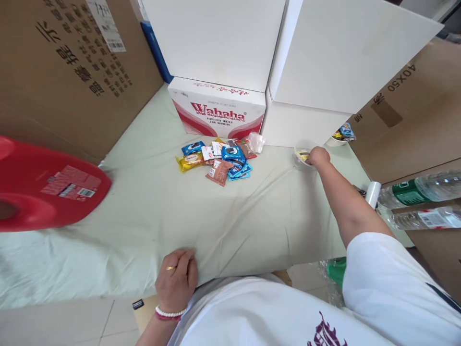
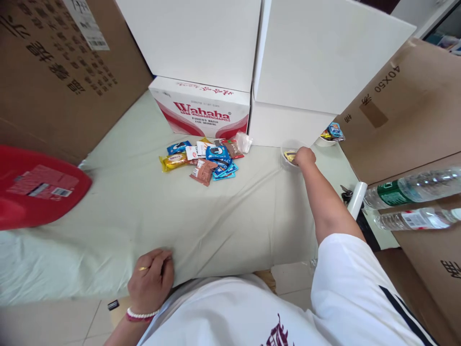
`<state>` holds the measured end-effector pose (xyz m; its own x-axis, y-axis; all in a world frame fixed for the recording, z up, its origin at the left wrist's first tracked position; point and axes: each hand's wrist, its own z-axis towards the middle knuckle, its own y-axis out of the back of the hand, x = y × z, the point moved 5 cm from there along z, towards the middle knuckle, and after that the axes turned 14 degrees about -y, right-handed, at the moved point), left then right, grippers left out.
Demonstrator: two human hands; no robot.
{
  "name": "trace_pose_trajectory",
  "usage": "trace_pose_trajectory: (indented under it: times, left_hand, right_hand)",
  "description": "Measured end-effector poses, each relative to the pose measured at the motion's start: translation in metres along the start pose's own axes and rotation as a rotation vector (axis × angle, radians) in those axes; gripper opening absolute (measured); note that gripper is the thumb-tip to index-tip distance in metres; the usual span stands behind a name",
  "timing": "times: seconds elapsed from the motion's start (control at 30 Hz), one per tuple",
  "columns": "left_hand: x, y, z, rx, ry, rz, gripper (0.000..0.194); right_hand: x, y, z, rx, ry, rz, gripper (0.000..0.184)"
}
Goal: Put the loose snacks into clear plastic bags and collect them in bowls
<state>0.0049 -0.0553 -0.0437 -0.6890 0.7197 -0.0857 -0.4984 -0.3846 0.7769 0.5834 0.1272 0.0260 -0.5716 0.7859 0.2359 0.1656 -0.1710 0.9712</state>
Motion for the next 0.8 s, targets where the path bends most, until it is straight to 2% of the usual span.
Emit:
trace_pose_trajectory:
  times: [0.07,0.13,0.2,0.27,0.33,0.4,0.57,0.63,0.7,0.8]
  left_hand:
    - [-0.001,0.0,0.0,-0.004,0.006,0.009,0.016]
    - [-0.002,0.0,0.0,-0.011,0.01,0.007,0.017]
    - [-0.003,-0.001,0.0,-0.019,0.013,0.006,0.019]
    - [-0.003,-0.001,-0.001,-0.026,0.025,0.011,0.019]
    - [-0.002,-0.002,-0.002,-0.027,0.041,0.015,0.02]
    - [-0.002,-0.003,-0.003,-0.017,0.053,0.003,0.02]
    - [-0.001,-0.005,-0.007,0.012,0.094,-0.032,0.02]
    - [0.0,-0.006,-0.009,0.023,0.123,-0.037,0.02]
    - [0.0,-0.008,-0.01,0.027,0.141,-0.056,0.02]
    - [0.001,-0.008,-0.012,-0.005,0.164,-0.121,0.019]
  right_hand:
    - [-0.001,0.011,-0.006,-0.052,-0.042,-0.049,0.026]
    - [0.006,0.027,-0.017,-0.166,-0.007,-0.023,0.026]
    - [0.022,0.039,-0.034,-0.285,0.093,0.031,0.036]
    - [0.048,0.04,-0.054,-0.314,0.265,0.104,0.04]
    - [0.081,0.027,-0.074,-0.216,0.464,0.171,0.037]
    - [0.113,0.005,-0.09,-0.1,0.571,0.201,0.034]
    - [0.168,-0.046,-0.097,-0.066,0.486,0.055,0.034]
    - [0.179,-0.059,-0.095,-0.04,0.507,-0.027,0.03]
    - [0.181,-0.062,-0.094,-0.031,0.524,-0.04,0.024]
    - [0.168,-0.04,-0.096,-0.109,0.515,0.1,0.022]
